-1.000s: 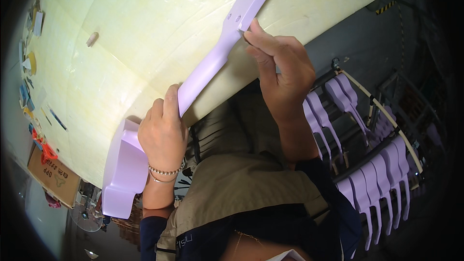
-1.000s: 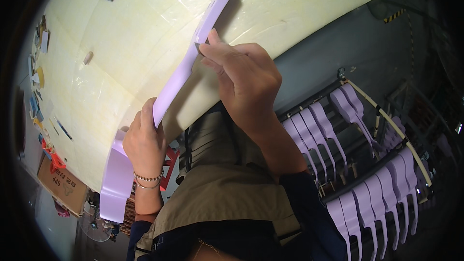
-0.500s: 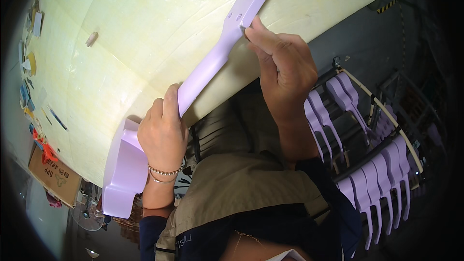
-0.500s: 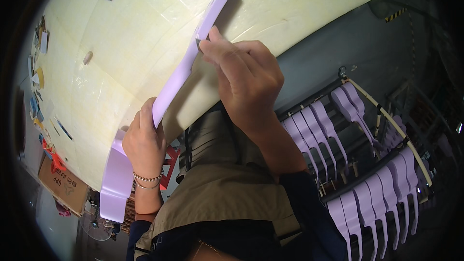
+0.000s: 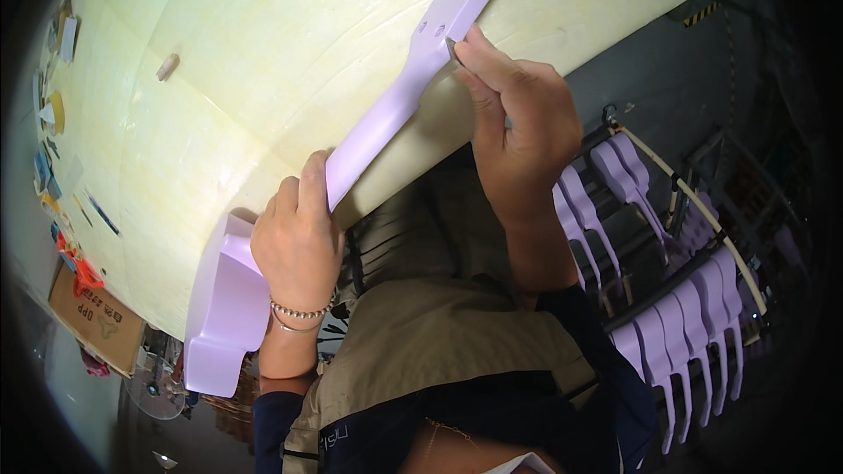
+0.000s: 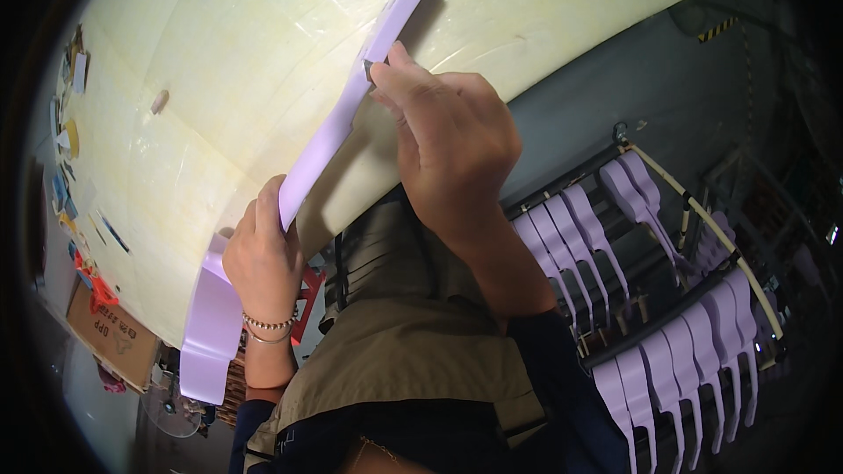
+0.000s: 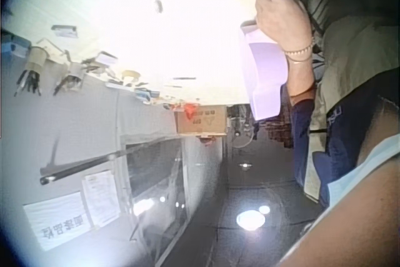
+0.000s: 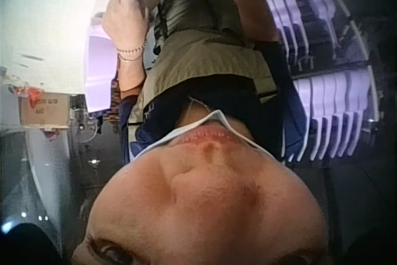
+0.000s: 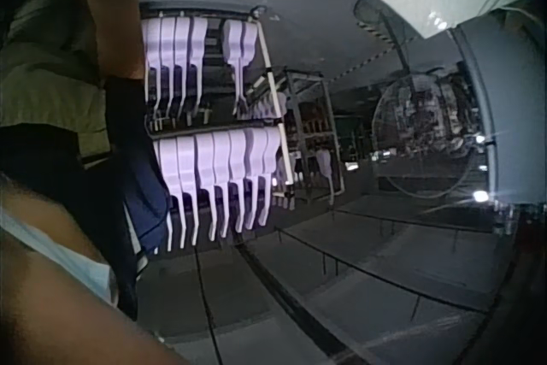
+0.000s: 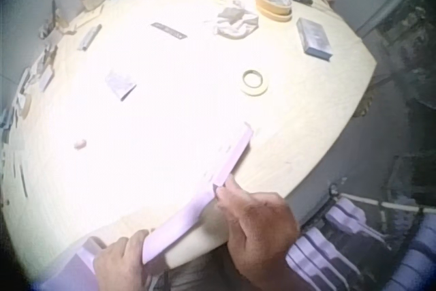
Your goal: The person repeatedly picks up light purple guitar bodies from a rack, scrapes the surface with a small metal tool, and wipes them with a cloth. The person handles each guitar one at a time, rotating it to access different sides before returning it to the rack.
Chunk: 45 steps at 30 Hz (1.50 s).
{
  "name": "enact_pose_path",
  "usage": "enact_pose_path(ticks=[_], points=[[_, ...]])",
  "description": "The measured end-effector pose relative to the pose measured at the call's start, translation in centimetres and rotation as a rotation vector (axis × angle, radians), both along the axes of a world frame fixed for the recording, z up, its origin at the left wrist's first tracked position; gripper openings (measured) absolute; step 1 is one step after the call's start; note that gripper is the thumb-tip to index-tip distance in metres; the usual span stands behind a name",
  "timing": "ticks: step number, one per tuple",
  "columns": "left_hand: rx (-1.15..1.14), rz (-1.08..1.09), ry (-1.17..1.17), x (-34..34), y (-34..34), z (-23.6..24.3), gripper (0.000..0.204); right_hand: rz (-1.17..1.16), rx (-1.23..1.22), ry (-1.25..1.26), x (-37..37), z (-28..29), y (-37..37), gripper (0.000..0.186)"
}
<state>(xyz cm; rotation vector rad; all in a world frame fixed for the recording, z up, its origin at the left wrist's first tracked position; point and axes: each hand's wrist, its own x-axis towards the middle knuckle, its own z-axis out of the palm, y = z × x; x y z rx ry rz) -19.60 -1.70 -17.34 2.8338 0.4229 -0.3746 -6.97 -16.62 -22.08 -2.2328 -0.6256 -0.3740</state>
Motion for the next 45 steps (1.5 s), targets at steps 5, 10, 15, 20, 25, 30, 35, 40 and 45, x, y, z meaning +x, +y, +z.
enact_pose_path(ticks=[5, 10, 15, 20, 25, 30, 35, 40, 45], points=[[0.004, -0.003, 0.006, 0.1, 0.0, 0.1, 0.049, 0.049, 0.093, 0.135, -0.7, -0.2, -0.2, 0.017], [0.0, 0.001, 0.006, 0.0, 0.1, 0.1, 0.049, 0.021, 0.182, 0.246, -0.7, 0.1, -0.5, 0.017], [0.003, -0.002, 0.019, 0.1, 0.0, 0.1, 0.05, -0.002, 0.074, 0.058, 0.2, -0.4, -0.2, 0.017], [-0.002, 0.007, 0.016, 0.0, -0.1, 0.1, 0.051, 0.027, 0.001, 0.042, -0.2, 0.0, -0.2, 0.019], [-0.003, 0.005, 0.018, 0.1, -0.1, 0.2, 0.05, 0.022, 0.163, 0.234, -0.8, 0.2, -0.4, 0.019], [0.015, 0.022, 0.079, 0.4, 0.0, 0.5, 0.044, -0.015, 0.093, 0.096, 0.1, -0.1, -0.1, 0.018], [0.005, 0.012, 0.028, 0.1, 0.1, 0.3, 0.048, 0.054, 0.014, 0.131, -0.5, 0.5, -0.4, 0.018], [-0.03, -0.013, 0.0, -0.3, 0.4, 0.3, 0.048, 0.0, 0.264, 0.445, -1.7, 2.3, -1.1, 0.017], [-0.045, 0.041, 0.04, -0.1, 1.3, 1.2, 0.03, -0.113, 0.331, 0.654, -0.5, 5.9, -2.8, 0.017]])
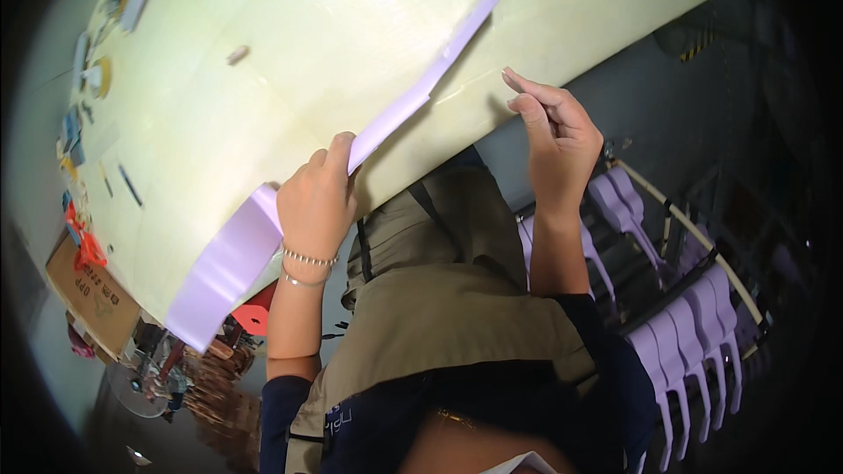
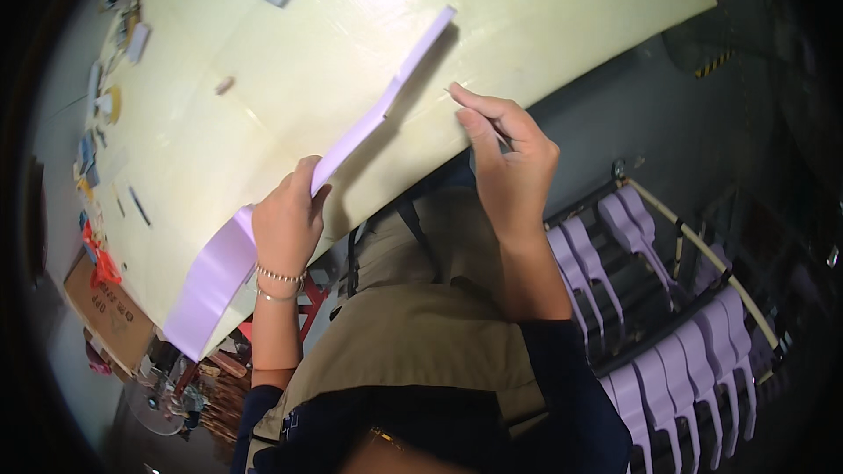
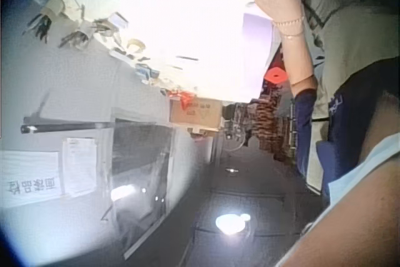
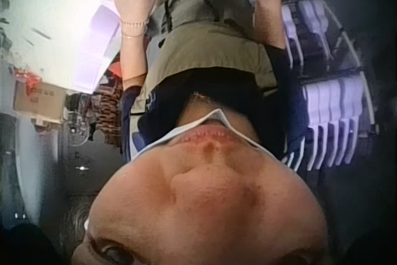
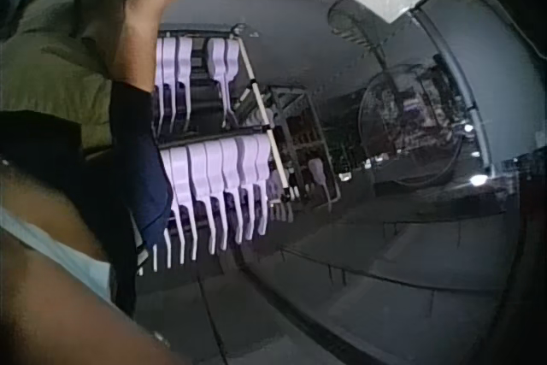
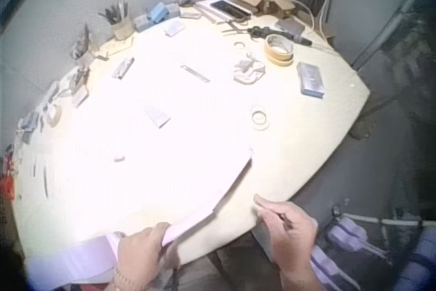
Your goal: The person repeatedly picks up light purple guitar bodies from a rack, scrapes the surface with a small metal tool, and wipes them with a cloth. The person handles each guitar one at a time, rotating it to access different sides before returning it to the rack.
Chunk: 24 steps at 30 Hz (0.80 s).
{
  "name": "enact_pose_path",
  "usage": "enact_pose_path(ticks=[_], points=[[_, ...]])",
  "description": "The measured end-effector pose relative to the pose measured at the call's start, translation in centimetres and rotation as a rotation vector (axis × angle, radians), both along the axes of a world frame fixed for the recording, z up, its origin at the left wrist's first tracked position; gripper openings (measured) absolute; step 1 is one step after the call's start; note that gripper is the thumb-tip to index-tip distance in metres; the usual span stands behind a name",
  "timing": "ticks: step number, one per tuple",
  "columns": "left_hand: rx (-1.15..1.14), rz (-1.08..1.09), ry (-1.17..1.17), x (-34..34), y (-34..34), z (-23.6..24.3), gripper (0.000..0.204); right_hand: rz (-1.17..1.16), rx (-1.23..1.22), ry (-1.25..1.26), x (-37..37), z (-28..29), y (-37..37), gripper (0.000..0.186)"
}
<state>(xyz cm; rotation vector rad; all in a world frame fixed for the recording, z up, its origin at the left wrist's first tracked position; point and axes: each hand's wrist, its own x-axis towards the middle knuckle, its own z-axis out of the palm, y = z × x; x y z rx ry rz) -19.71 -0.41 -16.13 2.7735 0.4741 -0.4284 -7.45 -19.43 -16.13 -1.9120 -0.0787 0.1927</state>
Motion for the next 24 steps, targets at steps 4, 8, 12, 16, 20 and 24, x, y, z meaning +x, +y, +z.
enact_pose_path(ticks=[4, 8, 12, 16, 20, 24], points=[[-0.055, 0.083, -0.016, -0.9, 0.8, 3.6, 0.031, 0.038, 0.206, -0.021, 2.1, 2.8, 0.5, 0.016], [-0.136, 0.389, -0.2, -4.3, 2.2, 8.7, 0.029, 0.146, 0.239, -0.063, 4.6, 5.0, 2.0, 0.016], [0.01, 0.842, -0.479, -9.7, 0.6, 13.3, 0.052, 0.473, 0.303, -0.043, 8.9, 4.3, 5.9, 0.017], [0.772, 0.938, -0.696, -16.4, -5.3, 12.7, 0.058, 0.889, 0.256, -0.106, 11.7, 3.6, 11.1, 0.019], [0.751, 1.698, -0.829, -17.4, -15.8, 11.5, 0.045, 1.305, 0.278, -0.165, 11.9, 5.3, 14.2, 0.02], [0.823, 2.376, -0.766, -16.1, -26.8, 2.2, 0.023, 1.58, 0.247, -0.151, 9.5, 4.4, 15.2, 0.021]])
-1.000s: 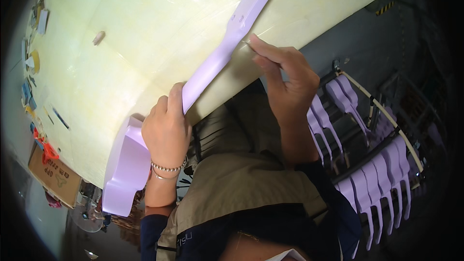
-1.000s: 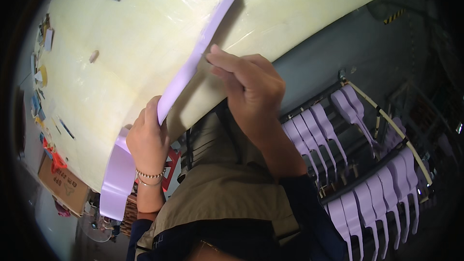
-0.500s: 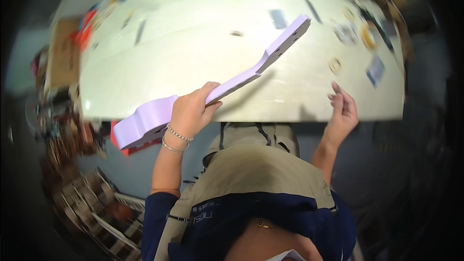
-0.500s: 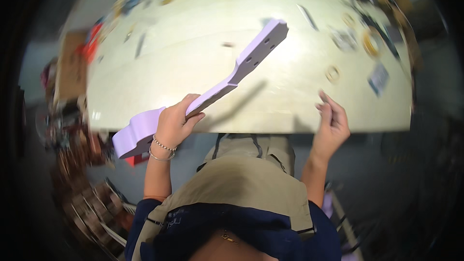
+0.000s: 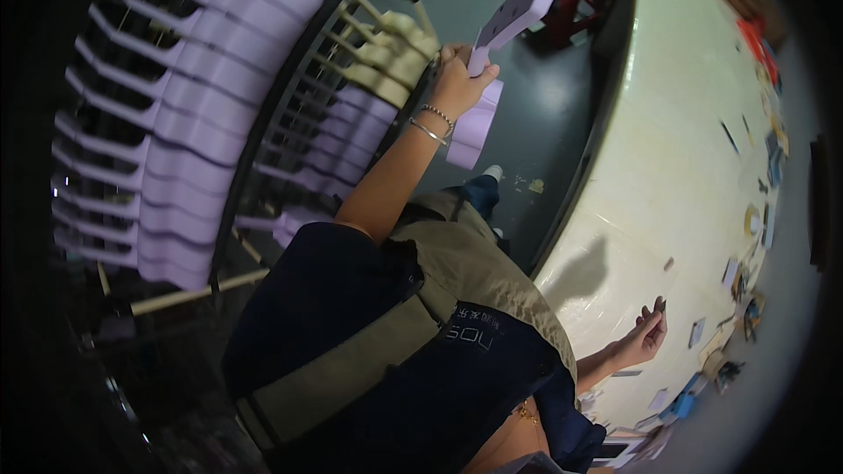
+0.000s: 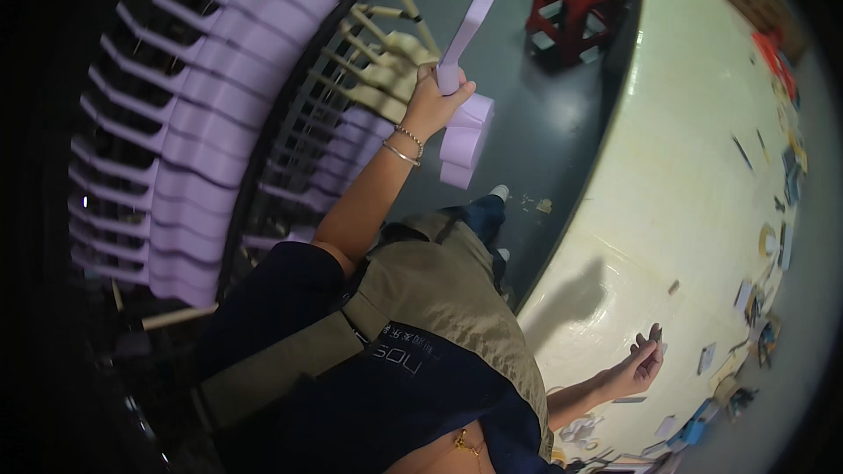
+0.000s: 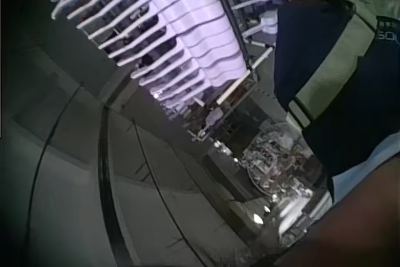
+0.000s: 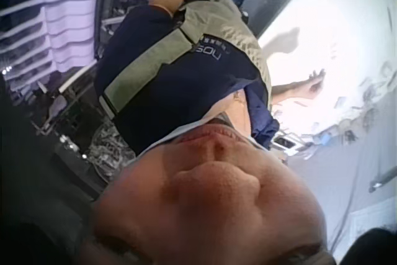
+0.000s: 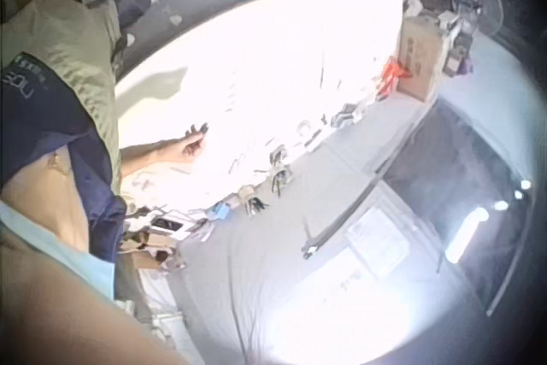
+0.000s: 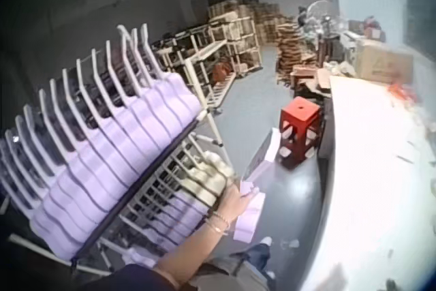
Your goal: The person repeatedly picks up light purple guitar bodies from a rack, scrapes the surface with a small metal tool, and wipes them with a cloth. The person handles each guitar one at a time, rotating it to access different sides before returning it to the rack.
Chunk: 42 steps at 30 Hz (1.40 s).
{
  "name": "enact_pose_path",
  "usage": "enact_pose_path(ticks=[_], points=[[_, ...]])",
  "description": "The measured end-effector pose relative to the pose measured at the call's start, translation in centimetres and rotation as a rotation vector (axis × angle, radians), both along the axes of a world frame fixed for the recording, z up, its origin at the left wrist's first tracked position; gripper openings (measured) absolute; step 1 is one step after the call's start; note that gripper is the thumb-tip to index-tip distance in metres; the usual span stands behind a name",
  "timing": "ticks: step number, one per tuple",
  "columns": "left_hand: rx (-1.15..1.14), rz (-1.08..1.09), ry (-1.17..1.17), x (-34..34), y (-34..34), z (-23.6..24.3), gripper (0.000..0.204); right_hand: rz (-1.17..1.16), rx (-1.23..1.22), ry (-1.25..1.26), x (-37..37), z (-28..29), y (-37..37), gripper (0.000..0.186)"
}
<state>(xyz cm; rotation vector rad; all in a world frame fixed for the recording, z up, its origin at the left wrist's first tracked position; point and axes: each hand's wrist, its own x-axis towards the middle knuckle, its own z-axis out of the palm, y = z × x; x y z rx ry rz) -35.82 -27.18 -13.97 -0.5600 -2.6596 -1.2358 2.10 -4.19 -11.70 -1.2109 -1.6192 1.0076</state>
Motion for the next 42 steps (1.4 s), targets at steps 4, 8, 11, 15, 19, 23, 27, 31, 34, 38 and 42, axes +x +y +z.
enact_pose_path(ticks=[4, 8, 11, 15, 19, 23, 27, 31, 34, 38, 42], points=[[0.101, 0.374, -0.443, 6.9, -12.1, -9.9, 0.033, 0.326, -0.084, 0.05, -3.3, -0.7, -0.9, 0.018], [0.706, 0.917, -0.803, 16.1, -20.1, -16.1, 0.025, 0.583, -0.056, -0.021, -7.1, 0.7, -3.9, 0.018], [0.871, 1.21, -0.646, 20.2, -24.7, -20.5, 0.024, 0.711, 0.002, -0.09, -9.8, 1.4, -7.0, 0.019], [0.719, 1.374, -0.502, 26.6, -32.0, -27.1, 0.019, 0.872, -0.007, -0.111, -11.7, 0.0, -10.6, 0.017], [0.493, 1.426, -0.331, 28.7, -37.7, -27.8, 0.022, 0.954, 0.01, -0.167, -12.5, -1.0, -16.6, 0.017], [0.311, 1.374, -0.267, 27.9, -45.8, -28.6, 0.023, 0.981, -0.033, -0.293, -11.5, -1.4, -23.4, 0.017], [0.282, 1.246, -0.333, 25.8, -54.6, -30.4, 0.023, 1.031, 0.022, -0.489, -10.8, -2.6, -28.6, 0.018], [0.572, 1.2, -0.543, 22.1, -64.0, -34.7, 0.026, 1.002, 0.148, -0.662, -10.6, -2.5, -32.8, 0.017], [0.643, 1.226, -0.753, 18.8, -67.6, -35.2, 0.027, 1.018, 0.239, -0.691, -10.3, -3.1, -34.2, 0.017], [0.567, 1.151, -0.861, 17.6, -70.5, -36.0, 0.025, 0.995, 0.333, -0.761, -9.6, -3.3, -35.3, 0.018], [0.424, 1.098, -0.888, 18.2, -72.0, -37.5, 0.023, 1.028, 0.384, -0.786, -10.6, -3.1, -36.6, 0.018]])
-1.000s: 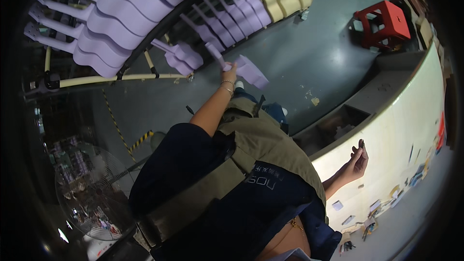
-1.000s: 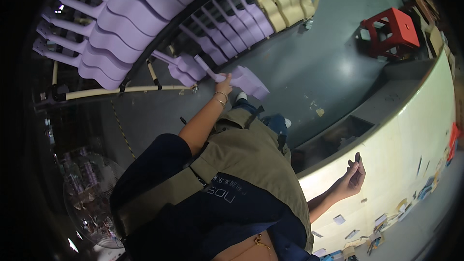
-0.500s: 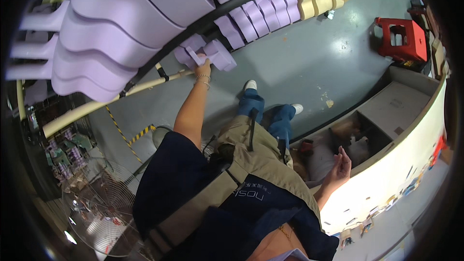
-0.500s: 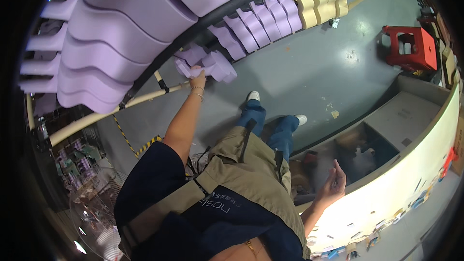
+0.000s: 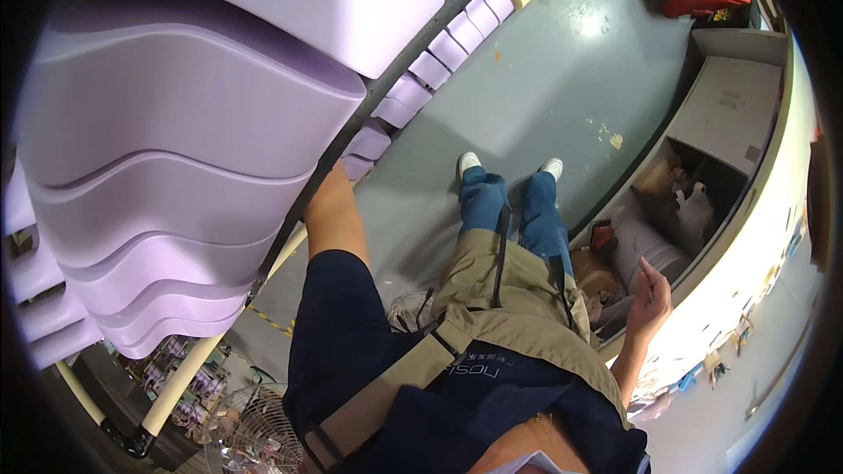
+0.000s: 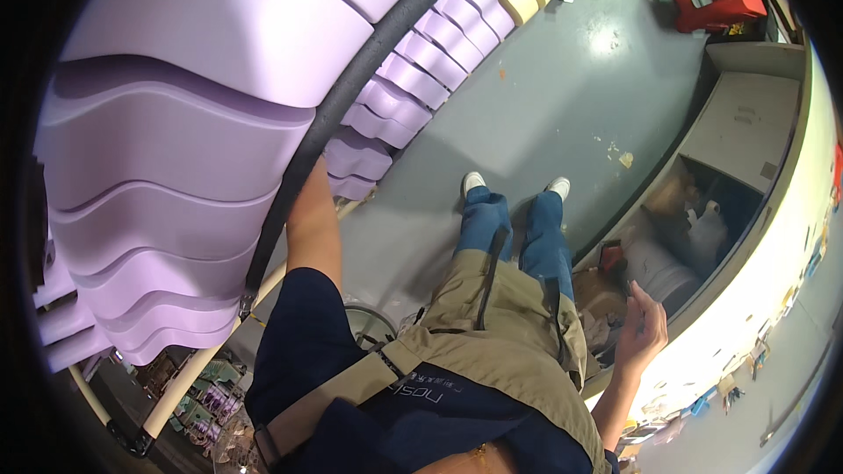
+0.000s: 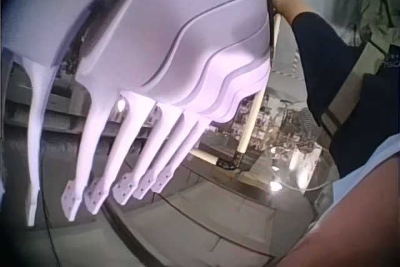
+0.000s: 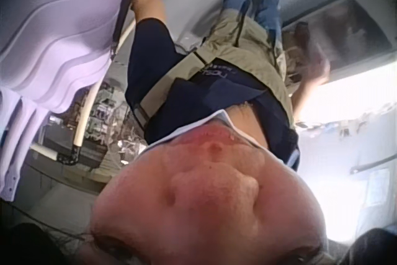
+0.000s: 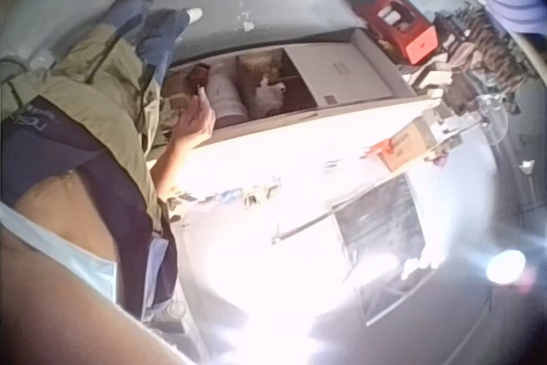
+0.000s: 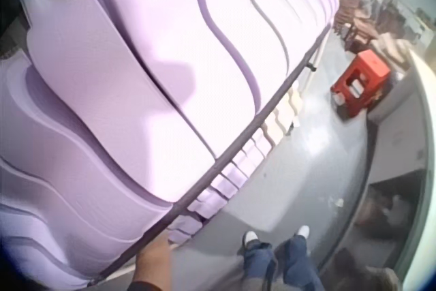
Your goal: The person repeatedly picks up light purple guitar bodies from a rack, scrapes the surface with a small metal tool, and wipes them with a cloth. The person handles each guitar one at a time, rotating it to access different sides before returning it to the rack.
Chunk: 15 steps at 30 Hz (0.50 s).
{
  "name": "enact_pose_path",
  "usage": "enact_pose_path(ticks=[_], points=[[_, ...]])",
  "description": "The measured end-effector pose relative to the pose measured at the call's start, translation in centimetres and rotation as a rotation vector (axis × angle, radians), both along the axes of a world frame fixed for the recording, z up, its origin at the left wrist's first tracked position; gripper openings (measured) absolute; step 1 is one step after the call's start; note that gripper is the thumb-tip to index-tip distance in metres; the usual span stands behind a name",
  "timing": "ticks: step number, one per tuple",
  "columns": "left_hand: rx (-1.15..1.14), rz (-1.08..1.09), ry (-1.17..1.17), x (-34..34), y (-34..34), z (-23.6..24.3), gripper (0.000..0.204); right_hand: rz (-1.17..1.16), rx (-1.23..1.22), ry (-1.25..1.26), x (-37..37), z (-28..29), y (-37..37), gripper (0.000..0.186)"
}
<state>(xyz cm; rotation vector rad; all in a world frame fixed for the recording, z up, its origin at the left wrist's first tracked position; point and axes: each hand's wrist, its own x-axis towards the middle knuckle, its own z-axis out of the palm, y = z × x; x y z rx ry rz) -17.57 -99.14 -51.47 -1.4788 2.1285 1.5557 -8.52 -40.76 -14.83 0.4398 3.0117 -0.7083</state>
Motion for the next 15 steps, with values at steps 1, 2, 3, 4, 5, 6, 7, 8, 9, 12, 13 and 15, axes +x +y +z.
enact_pose_path(ticks=[1, 2, 3, 4, 5, 6, 7, 8, 9, 12, 13, 15], points=[[-0.031, -0.034, -0.011, 0.0, -0.3, -0.3, 0.023, 0.005, 0.002, -0.004, 0.0, 0.0, -0.3, 0.019], [-0.06, -0.067, -0.022, -0.3, -0.6, -0.5, 0.023, 0.013, 0.004, -0.005, -0.2, -0.1, -0.5, 0.019], [-0.087, -0.1, -0.04, -0.3, -0.7, -0.7, 0.023, 0.02, 0.005, -0.004, -0.4, 0.0, -0.7, 0.019], [-0.112, -0.136, -0.061, 0.1, -0.8, -0.8, 0.023, 0.031, 0.031, -0.024, -0.3, 0.3, -0.7, 0.02], [-0.14, -0.165, -0.069, 0.2, -1.0, -0.9, 0.022, 0.041, 0.056, -0.031, -0.4, 0.6, -0.6, 0.02], [-0.171, -0.195, -0.079, 0.5, -1.2, -1.2, 0.022, 0.052, 0.082, -0.038, -0.2, 0.7, -0.5, 0.02], [-0.201, -0.234, -0.094, 0.7, -1.3, -1.4, 0.022, 0.029, 0.039, -0.011, 0.2, 0.3, 0.0, 0.019], [-0.226, -0.275, -0.11, 0.9, -1.1, -1.9, 0.022, 0.005, 0.044, -0.01, 0.5, 0.1, 0.4, 0.019], [-0.261, -0.315, -0.122, 1.2, -1.3, -2.1, 0.023, -0.017, 0.043, -0.004, 0.8, -0.3, 0.7, 0.019], [-0.371, -0.422, -0.151, 2.7, -1.4, -2.2, 0.023, 0.035, 0.025, 0.018, 0.6, -1.0, 1.0, 0.015], [-0.396, -0.441, -0.163, 3.4, -1.0, -2.2, 0.024, 0.113, 0.026, 0.068, 1.1, -1.6, 1.8, 0.013], [-0.466, -0.477, -0.19, 5.1, -0.4, -1.4, 0.024, 0.061, -0.01, 0.096, 1.2, -2.2, 0.6, 0.01]])
